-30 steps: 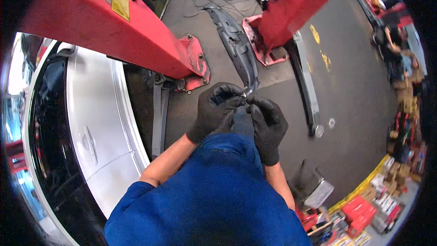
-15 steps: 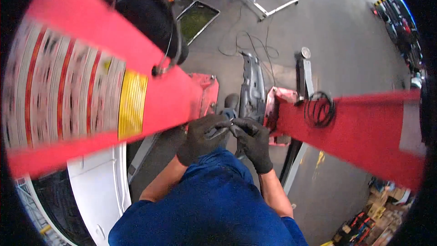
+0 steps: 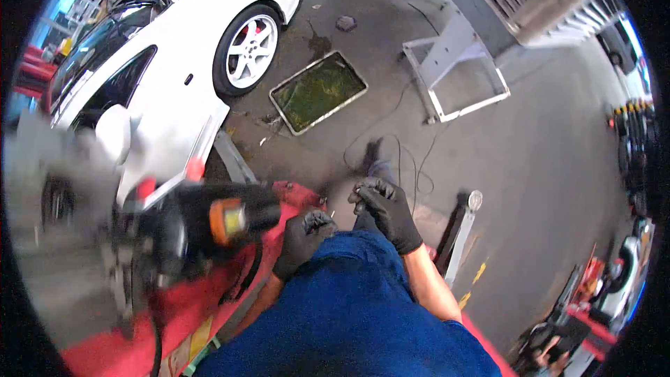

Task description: Replacing or inspecting components in the engine bay of a car.

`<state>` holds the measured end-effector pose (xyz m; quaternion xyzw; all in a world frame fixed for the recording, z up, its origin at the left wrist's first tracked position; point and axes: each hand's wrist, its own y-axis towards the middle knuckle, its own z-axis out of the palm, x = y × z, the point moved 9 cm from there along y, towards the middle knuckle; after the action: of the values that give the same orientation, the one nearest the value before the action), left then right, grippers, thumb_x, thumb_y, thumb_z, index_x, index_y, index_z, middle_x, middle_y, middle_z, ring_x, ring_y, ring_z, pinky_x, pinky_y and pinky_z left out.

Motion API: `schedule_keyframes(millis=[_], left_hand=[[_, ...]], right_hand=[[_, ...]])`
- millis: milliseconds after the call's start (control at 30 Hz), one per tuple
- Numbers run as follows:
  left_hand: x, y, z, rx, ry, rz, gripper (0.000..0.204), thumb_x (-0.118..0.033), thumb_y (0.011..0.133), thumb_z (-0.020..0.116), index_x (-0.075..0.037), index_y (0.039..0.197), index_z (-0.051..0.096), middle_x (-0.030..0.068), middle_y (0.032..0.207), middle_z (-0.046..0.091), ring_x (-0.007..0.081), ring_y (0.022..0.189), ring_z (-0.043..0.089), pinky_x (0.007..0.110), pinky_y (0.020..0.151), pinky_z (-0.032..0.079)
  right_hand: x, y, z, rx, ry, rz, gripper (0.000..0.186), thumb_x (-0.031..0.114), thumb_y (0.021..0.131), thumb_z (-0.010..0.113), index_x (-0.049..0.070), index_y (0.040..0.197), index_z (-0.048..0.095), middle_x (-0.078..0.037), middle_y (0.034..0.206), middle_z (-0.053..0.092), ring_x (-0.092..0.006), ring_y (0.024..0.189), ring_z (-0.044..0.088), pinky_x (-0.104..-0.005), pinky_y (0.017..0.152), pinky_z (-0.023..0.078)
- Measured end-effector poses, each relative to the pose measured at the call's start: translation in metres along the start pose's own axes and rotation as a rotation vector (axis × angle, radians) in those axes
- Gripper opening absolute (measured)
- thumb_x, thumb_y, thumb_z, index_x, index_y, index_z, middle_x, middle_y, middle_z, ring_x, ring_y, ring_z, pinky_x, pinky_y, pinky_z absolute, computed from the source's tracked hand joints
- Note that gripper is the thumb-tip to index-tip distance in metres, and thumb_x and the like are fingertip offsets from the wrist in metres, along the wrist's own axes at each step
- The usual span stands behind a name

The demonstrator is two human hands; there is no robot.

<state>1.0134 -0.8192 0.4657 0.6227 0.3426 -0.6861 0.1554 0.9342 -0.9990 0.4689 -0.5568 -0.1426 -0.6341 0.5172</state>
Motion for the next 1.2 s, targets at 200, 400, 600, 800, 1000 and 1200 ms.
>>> schedule_keyframes(millis=[200, 400, 600, 800, 1000, 1200], left_hand=[[0.078, 0.26, 0.02, -0.25, -0.365, -0.213, 0.011, -0.006, 0.093, 0.072, -0.003, 0.1, 0.065, 0.0016, 0.088, 0.067, 0.0103, 0.077, 0.063, 0.028, 0.07, 0.052], [-0.02, 0.453, 0.022, -0.381, -0.102, -0.038, 0.011, -0.006, 0.094, 0.07, -0.002, 0.104, 0.069, 0.0046, 0.091, 0.07, 0.0132, 0.078, 0.066, 0.03, 0.07, 0.054], [-0.08, 0.61, -0.033, -0.59, -0.21, -0.101, 0.022, -0.003, 0.093, 0.069, 0.001, 0.115, 0.071, 0.0074, 0.097, 0.074, 0.0141, 0.085, 0.069, 0.029, 0.076, 0.056], [-0.111, 0.837, -0.112, -0.765, -0.474, -0.012, 0.018, -0.003, 0.095, 0.067, 0.001, 0.112, 0.072, 0.0067, 0.097, 0.073, 0.014, 0.081, 0.068, 0.03, 0.076, 0.057], [-0.273, 1.108, -0.187, -0.586, -0.273, 0.089, 0.017, -0.003, 0.094, 0.068, 0.001, 0.11, 0.07, 0.007, 0.096, 0.073, 0.0128, 0.081, 0.067, 0.029, 0.075, 0.055], [-0.352, 1.274, -0.265, -0.569, -0.294, 0.034, 0.018, -0.001, 0.093, 0.069, 0.001, 0.11, 0.069, 0.0097, 0.099, 0.074, 0.0172, 0.086, 0.07, 0.032, 0.078, 0.057]], right_hand=[[0.091, 0.233, -0.128, -0.004, -0.047, 0.039, 0.015, 0.018, 0.1, 0.067, 0.003, 0.101, 0.066, -0.004, 0.089, 0.068, -0.0117, 0.072, 0.062, -0.0283, 0.067, 0.05], [0.279, 0.493, -0.185, 0.104, -0.424, -0.337, 0.008, 0.012, 0.095, 0.068, 0.004, 0.094, 0.067, -0.004, 0.087, 0.069, -0.0105, 0.077, 0.061, -0.0278, 0.069, 0.048], [0.409, 0.752, -0.184, 0.187, -0.207, -0.368, 0.013, 0.009, 0.097, 0.064, 0.001, 0.107, 0.068, -0.005, 0.092, 0.069, -0.0143, 0.084, 0.064, -0.0287, 0.076, 0.051], [0.445, 0.971, -0.181, 0.206, -0.101, -0.268, 0.011, 0.008, 0.099, 0.06, 0.001, 0.106, 0.065, -0.007, 0.1, 0.065, -0.0165, 0.085, 0.064, -0.0309, 0.079, 0.054], [0.52, 1.185, -0.196, 0.165, -0.307, -0.293, 0.011, 0.013, 0.097, 0.063, 0.004, 0.102, 0.066, -0.004, 0.091, 0.065, -0.0135, 0.081, 0.062, -0.0291, 0.072, 0.051], [0.613, 1.415, -0.187, -0.008, -0.216, -0.111, 0.013, 0.014, 0.094, 0.068, 0.006, 0.104, 0.068, -0.004, 0.086, 0.066, -0.0125, 0.074, 0.062, -0.0278, 0.069, 0.051]])
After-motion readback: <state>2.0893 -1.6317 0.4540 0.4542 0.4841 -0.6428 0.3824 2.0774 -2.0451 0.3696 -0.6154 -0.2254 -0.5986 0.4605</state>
